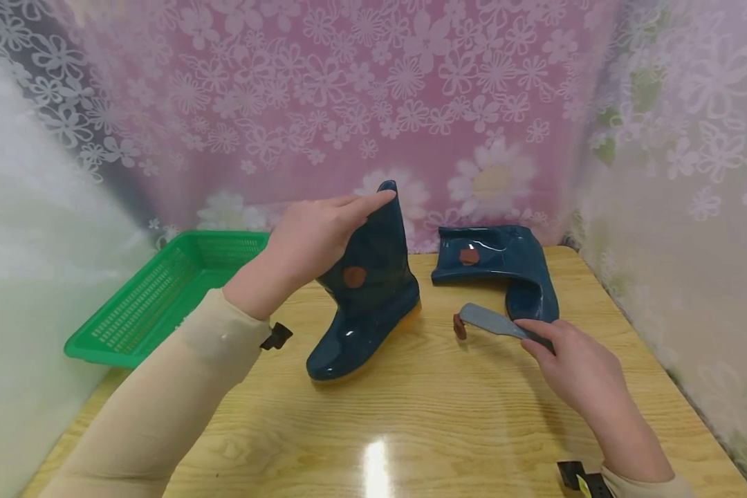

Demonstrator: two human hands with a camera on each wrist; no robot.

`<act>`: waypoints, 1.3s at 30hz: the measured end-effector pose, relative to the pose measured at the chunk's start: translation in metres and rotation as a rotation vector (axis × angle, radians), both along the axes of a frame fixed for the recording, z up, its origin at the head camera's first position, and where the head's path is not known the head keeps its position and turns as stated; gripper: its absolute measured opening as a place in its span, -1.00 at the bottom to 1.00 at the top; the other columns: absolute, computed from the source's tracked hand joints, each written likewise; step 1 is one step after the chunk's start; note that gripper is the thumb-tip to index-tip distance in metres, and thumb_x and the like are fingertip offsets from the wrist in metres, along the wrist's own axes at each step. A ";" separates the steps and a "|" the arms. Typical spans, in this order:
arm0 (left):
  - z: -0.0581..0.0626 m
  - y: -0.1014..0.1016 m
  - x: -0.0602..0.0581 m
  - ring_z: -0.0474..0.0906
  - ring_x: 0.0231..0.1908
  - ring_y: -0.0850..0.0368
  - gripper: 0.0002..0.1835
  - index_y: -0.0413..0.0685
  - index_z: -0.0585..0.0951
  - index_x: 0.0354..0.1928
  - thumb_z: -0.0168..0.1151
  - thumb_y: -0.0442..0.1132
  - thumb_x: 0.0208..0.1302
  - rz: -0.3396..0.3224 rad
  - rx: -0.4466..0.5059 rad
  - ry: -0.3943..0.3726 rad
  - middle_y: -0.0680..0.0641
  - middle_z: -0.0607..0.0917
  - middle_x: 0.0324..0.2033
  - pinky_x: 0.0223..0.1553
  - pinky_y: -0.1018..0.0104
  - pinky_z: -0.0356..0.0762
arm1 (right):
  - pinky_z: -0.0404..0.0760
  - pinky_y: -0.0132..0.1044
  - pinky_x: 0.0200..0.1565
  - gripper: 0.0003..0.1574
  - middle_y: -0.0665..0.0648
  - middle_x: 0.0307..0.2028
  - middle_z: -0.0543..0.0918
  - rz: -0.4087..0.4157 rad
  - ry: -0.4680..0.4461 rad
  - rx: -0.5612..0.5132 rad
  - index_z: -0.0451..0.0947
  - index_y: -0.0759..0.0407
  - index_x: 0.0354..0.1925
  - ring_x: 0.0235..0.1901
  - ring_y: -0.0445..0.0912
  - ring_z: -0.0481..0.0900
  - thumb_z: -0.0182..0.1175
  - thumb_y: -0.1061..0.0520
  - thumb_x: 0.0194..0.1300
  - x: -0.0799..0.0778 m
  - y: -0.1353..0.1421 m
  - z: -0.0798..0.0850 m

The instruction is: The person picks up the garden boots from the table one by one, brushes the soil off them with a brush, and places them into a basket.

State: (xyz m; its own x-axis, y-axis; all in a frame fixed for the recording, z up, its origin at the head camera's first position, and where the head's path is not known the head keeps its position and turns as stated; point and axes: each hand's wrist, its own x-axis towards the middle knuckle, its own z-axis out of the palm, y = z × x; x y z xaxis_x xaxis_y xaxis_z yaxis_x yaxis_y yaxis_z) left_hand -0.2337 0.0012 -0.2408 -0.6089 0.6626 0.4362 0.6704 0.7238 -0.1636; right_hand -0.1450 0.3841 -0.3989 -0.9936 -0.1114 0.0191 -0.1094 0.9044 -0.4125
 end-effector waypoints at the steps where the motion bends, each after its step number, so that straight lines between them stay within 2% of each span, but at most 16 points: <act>1: 0.002 0.000 0.000 0.53 -0.57 0.10 -0.28 0.28 0.39 0.71 0.14 -0.47 0.66 -0.001 0.041 -0.031 0.05 0.74 0.34 -0.53 0.26 0.18 | 0.33 -0.10 -0.51 -0.41 0.24 -0.14 0.70 0.001 0.001 -0.001 0.55 0.22 0.52 -0.47 0.00 0.41 0.25 0.02 0.70 0.000 0.000 0.000; 7: 0.009 -0.006 -0.003 0.71 -0.29 0.01 -0.38 0.22 0.43 0.69 0.21 -0.27 0.71 0.026 0.241 -0.207 -0.08 0.78 0.26 -0.33 0.22 0.43 | 0.31 -0.10 -0.51 -0.41 0.31 -0.08 0.71 -0.005 0.004 -0.005 0.55 0.23 0.52 -0.48 0.00 0.40 0.23 0.01 0.71 0.000 0.002 -0.002; 11: -0.006 -0.022 -0.009 0.66 -0.34 -0.04 -0.39 0.23 0.42 0.70 0.19 -0.26 0.72 0.071 0.325 -0.296 -0.13 0.80 0.17 -0.28 0.17 0.42 | 0.30 -0.11 -0.52 -0.41 0.32 -0.08 0.72 -0.010 -0.003 -0.002 0.56 0.23 0.52 -0.51 0.00 0.37 0.24 0.02 0.70 -0.003 0.004 -0.005; 14: -0.019 -0.037 -0.016 0.44 -0.56 -0.08 -0.39 0.26 0.42 0.70 0.19 -0.24 0.73 0.118 0.383 -0.336 -0.14 0.77 -0.18 -0.36 0.12 0.35 | 0.31 -0.12 -0.53 -0.42 0.35 -0.05 0.72 -0.012 -0.022 0.000 0.57 0.22 0.51 -0.53 0.01 0.35 0.25 0.03 0.68 -0.005 0.004 -0.007; 15: -0.023 -0.042 -0.017 0.43 -0.56 -0.07 -0.39 0.27 0.42 0.69 0.20 -0.24 0.73 0.133 0.402 -0.346 -0.12 0.76 -0.18 -0.35 0.11 0.37 | 0.31 -0.11 -0.52 -0.42 0.40 -0.01 0.73 -0.012 -0.029 0.003 0.57 0.22 0.51 -0.53 0.01 0.36 0.25 0.04 0.68 -0.006 0.004 -0.008; 17: -0.029 -0.052 -0.021 0.51 -0.50 -0.08 -0.40 0.26 0.44 0.68 0.22 -0.22 0.72 0.157 0.418 -0.359 -0.12 0.76 -0.15 -0.32 0.09 0.44 | 0.31 -0.11 -0.52 -0.41 0.44 0.04 0.72 -0.008 -0.047 0.008 0.57 0.21 0.51 -0.52 0.01 0.36 0.26 0.02 0.67 -0.007 0.004 -0.009; 20: -0.038 -0.065 -0.024 0.63 -0.38 -0.13 -0.39 0.24 0.44 0.68 0.26 -0.22 0.70 0.170 0.408 -0.432 -0.13 0.74 0.28 -0.29 0.07 0.49 | 0.32 -0.10 -0.51 -0.41 0.45 0.04 0.72 -0.008 -0.058 0.018 0.58 0.21 0.50 -0.49 0.01 0.38 0.28 0.02 0.66 -0.008 0.004 -0.012; 22: -0.046 -0.072 -0.025 0.60 -0.45 -0.07 -0.38 0.24 0.42 0.69 0.24 -0.23 0.71 0.183 0.389 -0.499 -0.13 0.74 0.28 -0.35 0.11 0.48 | 0.33 -0.10 -0.51 -0.41 0.42 0.00 0.72 -0.009 -0.059 0.022 0.58 0.22 0.50 -0.48 0.01 0.39 0.28 0.02 0.65 -0.009 0.004 -0.012; 26: -0.072 -0.087 -0.026 0.24 -0.72 0.06 -0.35 0.27 0.32 0.74 0.16 -0.25 0.75 0.205 0.425 -0.624 -0.14 0.67 0.37 -0.52 0.18 0.36 | 0.33 -0.11 -0.52 -0.41 0.46 0.03 0.72 -0.011 -0.049 0.025 0.59 0.21 0.50 -0.49 0.01 0.39 0.29 0.04 0.64 -0.009 0.002 -0.014; 30: -0.094 -0.105 -0.027 0.29 -0.71 -0.04 -0.26 0.31 0.18 0.79 0.15 -0.24 0.74 0.208 0.475 -0.667 -0.05 0.30 0.69 -0.49 0.08 0.45 | 0.32 -0.11 -0.52 -0.40 0.47 0.03 0.72 -0.018 -0.052 0.028 0.58 0.20 0.51 -0.51 0.02 0.36 0.29 0.02 0.65 -0.011 0.000 -0.014; 32: -0.102 -0.114 -0.027 0.59 -0.47 -0.10 -0.22 0.30 0.14 0.80 0.19 -0.22 0.72 0.202 0.466 -0.655 -0.05 0.25 0.71 -0.31 -0.02 0.61 | 0.32 -0.11 -0.52 -0.39 0.48 0.04 0.72 -0.023 -0.057 0.032 0.57 0.21 0.51 -0.50 0.02 0.36 0.29 0.02 0.65 -0.011 -0.001 -0.014; 33: -0.106 -0.117 -0.026 0.71 -0.25 -0.15 -0.21 0.28 0.13 0.81 0.20 -0.22 0.72 0.198 0.449 -0.639 -0.06 0.22 0.72 -0.16 -0.08 0.67 | 0.32 -0.11 -0.52 -0.39 0.50 0.05 0.71 -0.024 -0.058 0.034 0.57 0.21 0.51 -0.49 0.02 0.37 0.29 0.02 0.65 -0.011 -0.002 -0.014; 35: -0.113 -0.124 -0.024 0.66 0.24 -0.21 -0.19 0.21 0.12 0.81 0.23 -0.21 0.71 0.196 0.409 -0.605 -0.11 0.15 0.74 0.12 -0.17 0.65 | 0.32 -0.11 -0.51 -0.39 0.54 0.09 0.69 -0.025 -0.060 0.038 0.58 0.22 0.50 -0.45 0.02 0.41 0.29 0.01 0.65 -0.011 -0.002 -0.014; 36: -0.117 -0.126 -0.023 0.58 0.37 -0.22 -0.19 0.19 0.12 0.81 0.24 -0.21 0.70 0.198 0.394 -0.588 -0.12 0.10 0.76 0.15 -0.17 0.64 | 0.32 -0.11 -0.50 -0.39 0.55 0.10 0.69 -0.026 -0.061 0.038 0.57 0.22 0.50 -0.45 0.03 0.42 0.29 0.01 0.65 -0.011 -0.003 -0.014; 37: -0.122 -0.128 -0.022 0.56 0.39 -0.22 -0.19 0.16 0.13 0.81 0.25 -0.21 0.70 0.201 0.380 -0.570 -0.13 0.02 0.77 0.15 -0.16 0.65 | 0.32 -0.11 -0.50 -0.40 0.57 0.12 0.67 -0.025 -0.060 0.038 0.57 0.22 0.50 -0.44 0.03 0.43 0.29 0.01 0.65 -0.011 -0.004 -0.013; 39: -0.129 -0.133 -0.019 0.74 0.09 -0.22 -0.19 0.12 0.15 0.80 0.28 -0.22 0.68 0.206 0.371 -0.542 -0.14 -0.11 0.79 -0.08 -0.07 0.70 | 0.32 -0.10 -0.49 -0.40 0.58 0.13 0.67 -0.023 -0.058 0.037 0.57 0.23 0.50 -0.43 0.02 0.43 0.29 0.01 0.66 -0.011 -0.006 -0.013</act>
State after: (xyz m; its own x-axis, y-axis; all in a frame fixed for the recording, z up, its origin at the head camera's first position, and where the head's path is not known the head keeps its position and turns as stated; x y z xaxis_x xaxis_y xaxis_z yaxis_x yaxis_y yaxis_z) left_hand -0.2526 -0.1315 -0.3701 -0.9027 0.3755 0.2101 0.4303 0.7883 0.4398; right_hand -0.1565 0.3786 -0.4116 -0.9952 -0.0880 -0.0428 -0.0650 0.9213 -0.3834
